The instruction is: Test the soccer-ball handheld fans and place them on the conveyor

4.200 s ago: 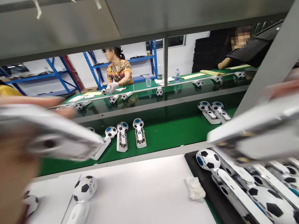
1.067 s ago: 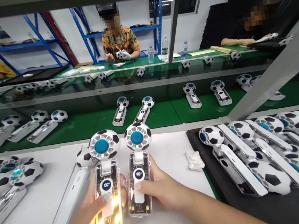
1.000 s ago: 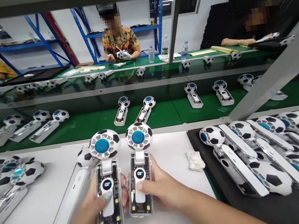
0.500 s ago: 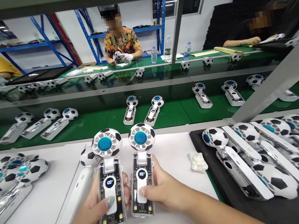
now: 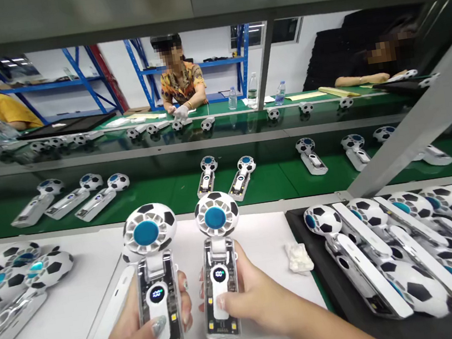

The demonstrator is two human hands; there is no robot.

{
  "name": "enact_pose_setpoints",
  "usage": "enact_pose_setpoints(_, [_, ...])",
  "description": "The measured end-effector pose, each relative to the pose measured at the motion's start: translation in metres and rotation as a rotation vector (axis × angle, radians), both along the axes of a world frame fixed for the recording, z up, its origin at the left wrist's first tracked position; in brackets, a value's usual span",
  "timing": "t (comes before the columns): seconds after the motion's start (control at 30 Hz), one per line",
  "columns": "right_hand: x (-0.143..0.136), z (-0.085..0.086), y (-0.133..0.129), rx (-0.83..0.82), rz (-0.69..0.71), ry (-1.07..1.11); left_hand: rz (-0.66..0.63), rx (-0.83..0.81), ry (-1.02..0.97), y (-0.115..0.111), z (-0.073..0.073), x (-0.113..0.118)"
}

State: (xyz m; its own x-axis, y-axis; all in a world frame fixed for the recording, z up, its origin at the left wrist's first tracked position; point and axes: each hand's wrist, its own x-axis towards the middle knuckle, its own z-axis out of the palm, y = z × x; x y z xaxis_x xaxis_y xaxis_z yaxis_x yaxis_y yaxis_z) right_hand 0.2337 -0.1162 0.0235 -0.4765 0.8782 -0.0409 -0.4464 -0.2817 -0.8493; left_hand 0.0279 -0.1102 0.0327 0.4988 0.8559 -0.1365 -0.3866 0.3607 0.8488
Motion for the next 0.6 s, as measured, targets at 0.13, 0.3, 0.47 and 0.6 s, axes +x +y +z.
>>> enact_pose_setpoints(0.13, [0.004,0.009,-0.002,0.038,-0.037,0.014,0.032,0.057,-0.036,-0.003,0.011,-0.001])
enact_pose_setpoints(0.3, [0.006,0.023,-0.006,0.081,-0.038,-0.021,0.057,0.075,-0.065,-0.009,0.028,0.005])
enact_pose_setpoints(0.47, [0.015,0.032,-0.014,0.137,-0.012,-0.131,0.101,0.123,-0.011,-0.014,0.039,0.011])
enact_pose_setpoints(0.6, [0.021,0.040,-0.020,0.179,-0.142,-0.187,0.273,0.148,0.041,-0.015,0.046,0.009])
